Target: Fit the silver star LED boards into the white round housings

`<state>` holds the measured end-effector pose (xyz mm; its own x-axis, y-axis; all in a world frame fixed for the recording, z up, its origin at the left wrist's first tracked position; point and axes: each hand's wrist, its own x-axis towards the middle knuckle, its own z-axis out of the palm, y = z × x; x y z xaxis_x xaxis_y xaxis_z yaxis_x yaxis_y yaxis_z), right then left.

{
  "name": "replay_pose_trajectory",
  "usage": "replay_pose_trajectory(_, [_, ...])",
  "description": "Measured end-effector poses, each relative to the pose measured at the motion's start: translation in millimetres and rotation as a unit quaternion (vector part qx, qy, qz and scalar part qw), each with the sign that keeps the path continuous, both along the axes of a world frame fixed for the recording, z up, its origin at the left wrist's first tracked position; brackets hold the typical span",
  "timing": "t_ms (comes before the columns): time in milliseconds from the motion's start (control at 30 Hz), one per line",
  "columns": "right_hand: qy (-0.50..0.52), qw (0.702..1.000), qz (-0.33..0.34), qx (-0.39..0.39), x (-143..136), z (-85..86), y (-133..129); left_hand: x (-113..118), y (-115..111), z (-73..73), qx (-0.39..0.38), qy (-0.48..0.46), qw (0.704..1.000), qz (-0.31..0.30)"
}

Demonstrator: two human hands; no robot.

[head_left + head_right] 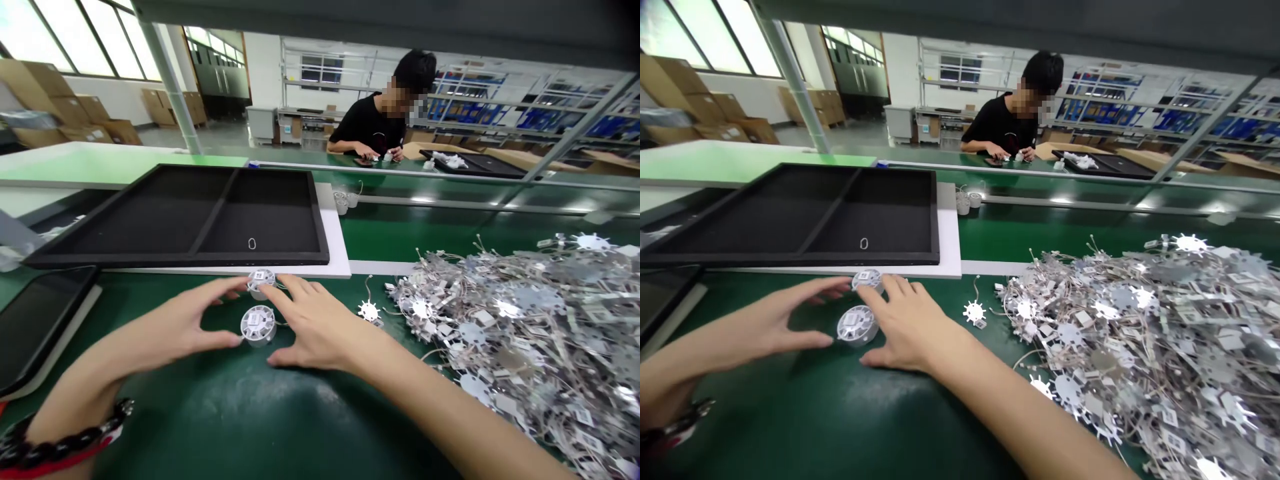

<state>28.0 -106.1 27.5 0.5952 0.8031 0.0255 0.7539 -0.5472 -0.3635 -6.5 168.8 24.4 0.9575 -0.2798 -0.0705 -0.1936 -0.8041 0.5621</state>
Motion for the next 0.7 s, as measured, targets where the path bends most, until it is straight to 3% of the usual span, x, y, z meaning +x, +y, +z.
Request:
replay_pose_trajectory(133, [0.003,0.997,0.046,-0.056,25,-3.4,39,0,21,2.6,-0.009,-0.146,0.985,0.092])
replay_pose_trajectory(367, [-0.003,0.994,0.075,-0.085,40,4.8,49,2,2,-4.3,0.015,-0.151,0.988,0.019])
replay_pose_trajectory(567, [0.003,0.986,0.104,-0.129,40,8.8,56,-6,-2,-6.4,0.007,-0.197,0.980,0.017])
replay_pose_trajectory(700, [0.012,0.987,0.104,-0.122,49,31.0,50,-4,-3,-14.7,0.002,-0.252,0.967,0.024])
